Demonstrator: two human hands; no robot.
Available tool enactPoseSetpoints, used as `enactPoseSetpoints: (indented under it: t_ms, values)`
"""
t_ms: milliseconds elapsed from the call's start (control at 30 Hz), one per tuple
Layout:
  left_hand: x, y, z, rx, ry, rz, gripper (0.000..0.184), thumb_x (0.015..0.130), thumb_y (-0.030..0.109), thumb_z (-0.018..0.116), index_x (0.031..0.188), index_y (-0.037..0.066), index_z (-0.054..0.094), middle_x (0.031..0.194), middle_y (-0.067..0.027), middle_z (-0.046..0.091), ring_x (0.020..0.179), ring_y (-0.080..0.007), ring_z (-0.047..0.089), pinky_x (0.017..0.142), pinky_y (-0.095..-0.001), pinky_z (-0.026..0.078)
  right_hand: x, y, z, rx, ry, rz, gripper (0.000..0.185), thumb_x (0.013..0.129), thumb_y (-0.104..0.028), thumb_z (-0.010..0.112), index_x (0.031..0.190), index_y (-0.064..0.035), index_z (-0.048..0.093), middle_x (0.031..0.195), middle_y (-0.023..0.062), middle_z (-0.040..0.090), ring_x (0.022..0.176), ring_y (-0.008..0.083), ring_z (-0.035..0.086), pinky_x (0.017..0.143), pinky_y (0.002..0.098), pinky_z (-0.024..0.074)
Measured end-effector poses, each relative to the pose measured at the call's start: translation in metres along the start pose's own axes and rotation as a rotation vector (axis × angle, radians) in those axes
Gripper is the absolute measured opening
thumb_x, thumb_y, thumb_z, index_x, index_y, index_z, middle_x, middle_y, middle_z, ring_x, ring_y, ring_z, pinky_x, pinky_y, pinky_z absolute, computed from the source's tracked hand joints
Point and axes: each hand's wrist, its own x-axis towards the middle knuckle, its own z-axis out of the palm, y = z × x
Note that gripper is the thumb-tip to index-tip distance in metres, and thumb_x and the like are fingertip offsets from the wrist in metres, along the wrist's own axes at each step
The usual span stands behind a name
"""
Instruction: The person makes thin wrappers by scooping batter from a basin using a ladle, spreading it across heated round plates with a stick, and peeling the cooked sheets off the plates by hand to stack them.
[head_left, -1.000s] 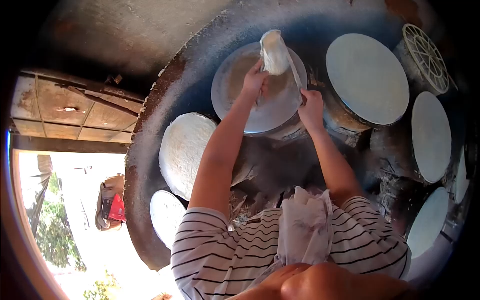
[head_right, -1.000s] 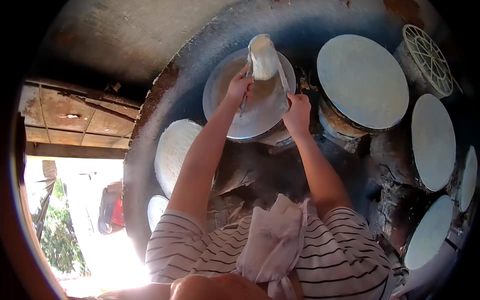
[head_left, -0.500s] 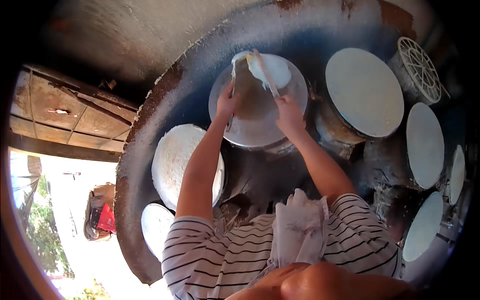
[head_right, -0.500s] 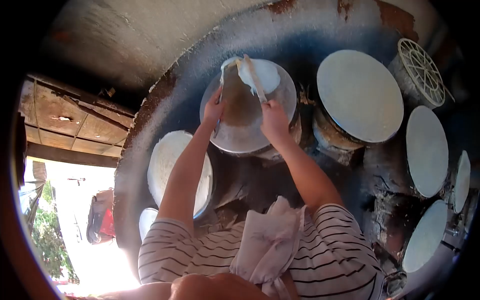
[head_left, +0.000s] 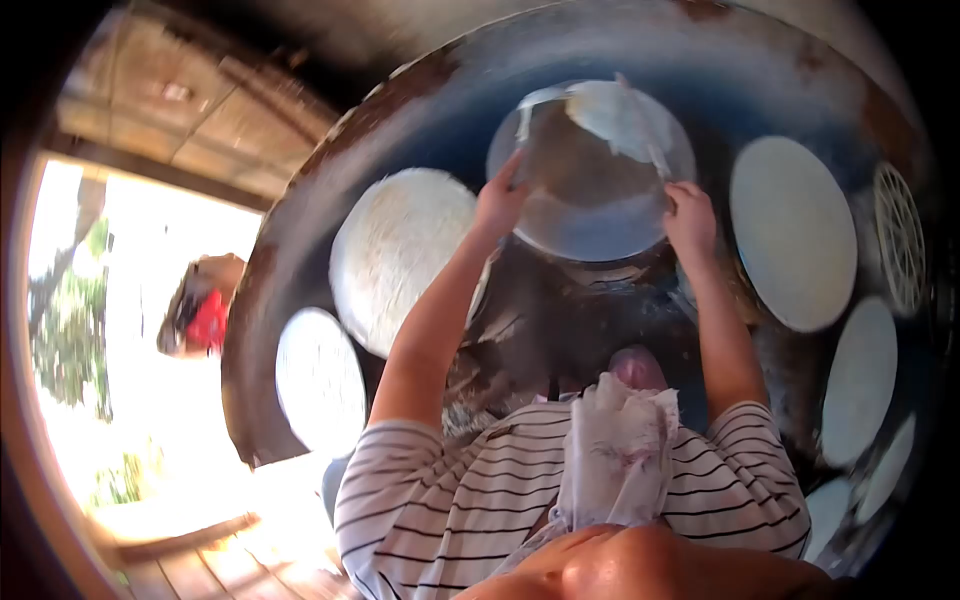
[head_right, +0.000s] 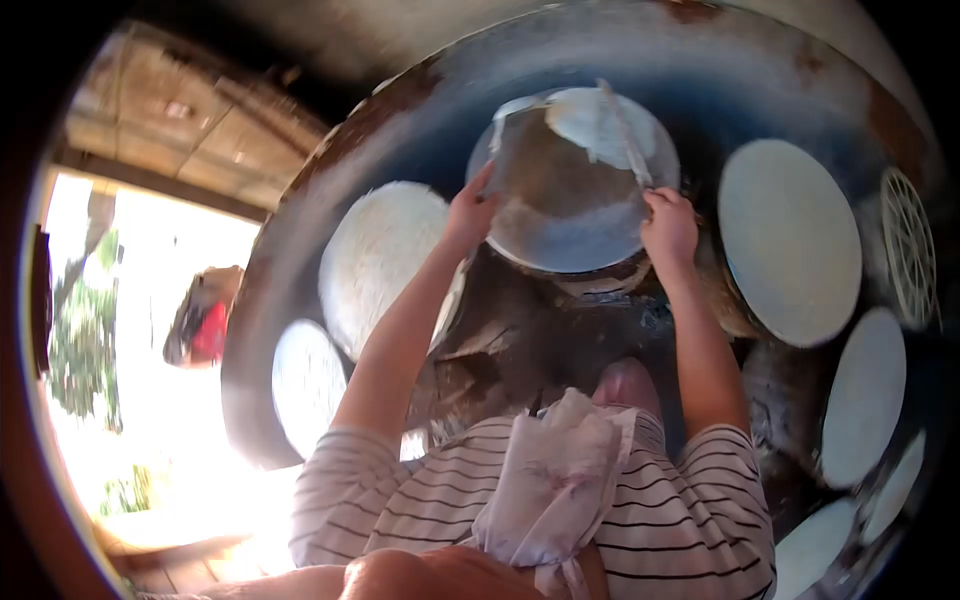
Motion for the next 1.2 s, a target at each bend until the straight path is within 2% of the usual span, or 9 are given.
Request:
enactPoseSetpoints:
  t_ms: [133, 233, 300, 367, 433, 567, 867, 1067, 1200]
  values:
    - [-0.032, 0.026, -0.003, -0.173, 0.074, -0.153, 0.058, 0.085, 0.008, 0.055, 0.14, 0.022, 0.041, 0.115, -0.0073, 0.064, 0.074, -0.0116, 0.058, 0.065, -0.0264, 0.047, 0.038, -0.016, 0.026, 0.154, -0.122, -0.136, 0.032, 0.068, 0.002, 0.06, 0.099, -0.0039, 0.068, 0.096, 0.011, 0.063, 0.093, 0.0317, 0.059, 0.082, 0.0382, 0.0485]
    - [-0.048, 0.023, 0.004, -0.13, 0.183, -0.167, 0.058, 0.086, 0.008, 0.054, 0.141, 0.023, 0.04, 0.129, -0.0082, 0.056, 0.056, -0.0103, 0.053, 0.047, -0.027, 0.044, 0.061, -0.014, 0.029, 0.179, -0.194, -0.249, 0.031, 0.067, 0.003, 0.06, 0.096, -0.0028, 0.068, 0.095, 0.0122, 0.064, 0.093, 0.0322, 0.059, 0.081, 0.0393, 0.048]
    - [-0.072, 0.048, 0.012, -0.127, 0.255, -0.272, 0.057, 0.088, 0.009, 0.053, 0.141, 0.025, 0.04, 0.081, -0.005, 0.063, 0.045, -0.0072, 0.045, 0.04, -0.0259, 0.039, 0.087, -0.008, 0.031, 0.273, -0.202, -0.379, 0.031, 0.066, 0.003, 0.06, 0.094, -0.0036, 0.069, 0.096, 0.012, 0.064, 0.091, 0.0325, 0.059, 0.081, 0.0398, 0.048]
    - [-0.096, 0.058, 0.027, -0.215, 0.335, -0.307, 0.056, 0.089, 0.009, 0.052, 0.142, 0.025, 0.039, 0.064, -0.0006, 0.053, 0.044, -0.006, 0.042, 0.04, -0.0247, 0.037, 0.069, 0.01, 0.024, 0.363, -0.275, -0.455, 0.03, 0.065, 0.003, 0.061, 0.093, -0.004, 0.069, 0.097, 0.0114, 0.064, 0.09, 0.0325, 0.059, 0.081, 0.0397, 0.0481]
    - [-0.11, 0.062, 0.037, -0.2, 0.354, -0.311, 0.056, 0.089, 0.009, 0.052, 0.142, 0.024, 0.039, 0.067, -0.0006, 0.054, 0.044, -0.0059, 0.042, 0.04, -0.0239, 0.036, 0.093, 0.025, -0.003, 0.421, -0.281, -0.546, 0.03, 0.065, 0.003, 0.06, 0.091, -0.0041, 0.07, 0.098, 0.0104, 0.065, 0.089, 0.0322, 0.059, 0.08, 0.0391, 0.0483]
    - [-0.117, 0.073, 0.054, -0.27, 0.358, -0.284, 0.056, 0.089, 0.009, 0.054, 0.141, 0.023, 0.04, 0.07, 0.0004, 0.056, 0.045, -0.0058, 0.04, 0.042, -0.0234, 0.035, 0.142, 0.087, 0.003, 0.146, -0.242, -0.372, 0.029, 0.067, 0.001, 0.06, 0.094, -0.0063, 0.07, 0.102, 0.0094, 0.065, 0.095, 0.0297, 0.059, 0.081, 0.0382, 0.0481]
    - [-0.165, 0.093, 0.1, -0.197, 0.38, -0.495, 0.059, 0.091, 0.01, 0.053, 0.144, 0.027, 0.033, 0.055, 0.0027, 0.044, 0.042, -0.0058, 0.037, 0.04, -0.0239, 0.034, 0.119, 0.028, 0.012, 0.508, -0.6, -0.651, 0.029, 0.066, 0.003, 0.057, 0.091, -0.0026, 0.069, 0.095, 0.012, 0.065, 0.092, 0.0305, 0.061, 0.08, 0.0375, 0.0487]
    - [-0.173, 0.084, 0.118, -0.06, 0.366, -0.355, 0.06, 0.091, 0.009, 0.053, 0.144, 0.028, 0.033, 0.058, 0.0029, 0.044, 0.044, -0.0049, 0.038, 0.041, -0.0237, 0.036, 0.21, 0.071, 0.026, 0.41, -0.44, -0.605, 0.027, 0.065, 0.001, 0.06, 0.09, -0.002, 0.069, 0.095, 0.0119, 0.066, 0.091, 0.0297, 0.062, 0.08, 0.0359, 0.0488]
    - [-0.177, 0.068, 0.136, 0.018, 0.322, -0.273, 0.059, 0.091, 0.009, 0.054, 0.144, 0.027, 0.034, 0.063, 0.0023, 0.047, 0.048, -0.0037, 0.039, 0.045, -0.0225, 0.037, 0.191, 0.037, 0.054, 0.518, -0.717, -0.761, 0.027, 0.064, 0.0, 0.061, 0.089, -0.0027, 0.069, 0.096, 0.011, 0.066, 0.093, 0.029, 0.061, 0.079, 0.036, 0.0487]
